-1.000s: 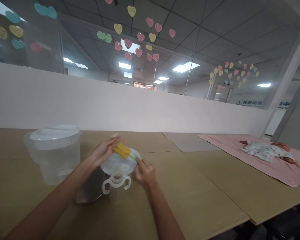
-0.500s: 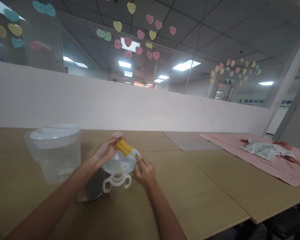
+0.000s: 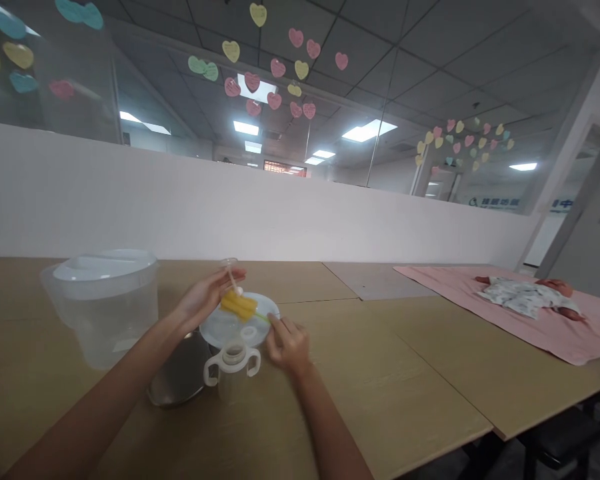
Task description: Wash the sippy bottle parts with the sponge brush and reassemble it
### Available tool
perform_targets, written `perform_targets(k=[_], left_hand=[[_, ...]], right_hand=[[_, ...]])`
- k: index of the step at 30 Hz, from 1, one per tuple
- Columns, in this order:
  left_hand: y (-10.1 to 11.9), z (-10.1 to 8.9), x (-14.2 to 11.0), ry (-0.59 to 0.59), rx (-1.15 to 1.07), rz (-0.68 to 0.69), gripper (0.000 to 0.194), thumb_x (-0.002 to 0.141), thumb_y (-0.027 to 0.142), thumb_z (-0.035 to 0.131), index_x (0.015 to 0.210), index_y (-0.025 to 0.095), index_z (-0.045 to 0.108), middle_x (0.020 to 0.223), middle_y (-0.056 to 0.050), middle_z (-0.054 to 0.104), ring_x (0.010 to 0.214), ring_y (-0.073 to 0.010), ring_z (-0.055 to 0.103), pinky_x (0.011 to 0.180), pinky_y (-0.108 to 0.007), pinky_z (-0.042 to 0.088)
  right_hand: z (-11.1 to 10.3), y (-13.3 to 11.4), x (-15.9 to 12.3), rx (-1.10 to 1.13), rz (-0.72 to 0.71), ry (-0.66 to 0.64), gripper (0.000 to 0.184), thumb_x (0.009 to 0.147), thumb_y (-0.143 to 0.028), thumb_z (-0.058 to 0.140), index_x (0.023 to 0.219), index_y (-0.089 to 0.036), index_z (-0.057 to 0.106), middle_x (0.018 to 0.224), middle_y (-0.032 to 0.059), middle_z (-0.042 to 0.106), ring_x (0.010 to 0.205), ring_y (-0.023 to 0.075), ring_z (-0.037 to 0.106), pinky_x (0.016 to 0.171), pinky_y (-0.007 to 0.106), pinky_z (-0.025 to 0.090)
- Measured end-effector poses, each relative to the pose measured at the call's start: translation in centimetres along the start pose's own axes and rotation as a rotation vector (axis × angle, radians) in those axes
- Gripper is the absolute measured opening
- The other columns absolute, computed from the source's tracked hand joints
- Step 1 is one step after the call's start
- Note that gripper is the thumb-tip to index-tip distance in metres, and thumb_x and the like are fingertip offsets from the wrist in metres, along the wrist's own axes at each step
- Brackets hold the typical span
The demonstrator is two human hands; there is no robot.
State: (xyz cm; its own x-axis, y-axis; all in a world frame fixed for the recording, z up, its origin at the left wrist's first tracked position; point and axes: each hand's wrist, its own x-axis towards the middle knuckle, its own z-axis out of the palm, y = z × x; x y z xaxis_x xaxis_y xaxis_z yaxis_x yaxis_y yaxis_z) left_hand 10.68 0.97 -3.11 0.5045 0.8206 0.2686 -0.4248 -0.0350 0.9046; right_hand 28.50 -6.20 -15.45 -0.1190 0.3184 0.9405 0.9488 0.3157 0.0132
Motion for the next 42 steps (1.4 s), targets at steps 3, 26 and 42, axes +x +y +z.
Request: perform_targets(k=[3, 26, 42], left_hand=[[-0.1, 0.1, -0.2, -0.010, 0.015, 0.021, 0.026, 0.076, 0.035, 0.055, 0.088, 0.013, 0.062, 0.102, -0.010, 0.064, 0.104, -0.0190, 0.054, 0.083, -0.026, 0.043], [1.0, 0.5, -1.2, 0.074, 0.248, 0.083, 0.031, 0.060, 0.042, 0.068, 0.067, 0.014, 0.056, 0.056, 0.002, 0.055, 0.051, -0.0079, 0.049, 0.052, -0.020, 0.038], [1.1, 0.3, -1.3, 0.088, 0.304, 0.073, 0.033, 0.056, 0.039, 0.071, 0.070, 0.014, 0.055, 0.054, 0.004, 0.052, 0.048, -0.0065, 0.045, 0.048, -0.018, 0.034]], right_hand=[[0.1, 0.0, -0.2, 0.003, -0.014, -0.009, 0.030, 0.079, -0.016, 0.043, 0.103, -0.013, 0.060, 0.064, 0.0031, 0.059, 0.054, 0.0099, 0.053, 0.053, 0.020, 0.041], [0.2, -0.3, -0.2, -0.001, -0.119, -0.051, 0.027, 0.078, -0.015, 0.045, 0.100, -0.012, 0.060, 0.064, 0.0040, 0.059, 0.057, 0.0111, 0.054, 0.055, 0.022, 0.043], [0.0, -0.3, 0.0, -0.010, -0.120, -0.013, 0.025, 0.077, -0.014, 0.046, 0.098, -0.012, 0.060, 0.063, 0.0030, 0.059, 0.054, 0.0103, 0.053, 0.052, 0.021, 0.041]])
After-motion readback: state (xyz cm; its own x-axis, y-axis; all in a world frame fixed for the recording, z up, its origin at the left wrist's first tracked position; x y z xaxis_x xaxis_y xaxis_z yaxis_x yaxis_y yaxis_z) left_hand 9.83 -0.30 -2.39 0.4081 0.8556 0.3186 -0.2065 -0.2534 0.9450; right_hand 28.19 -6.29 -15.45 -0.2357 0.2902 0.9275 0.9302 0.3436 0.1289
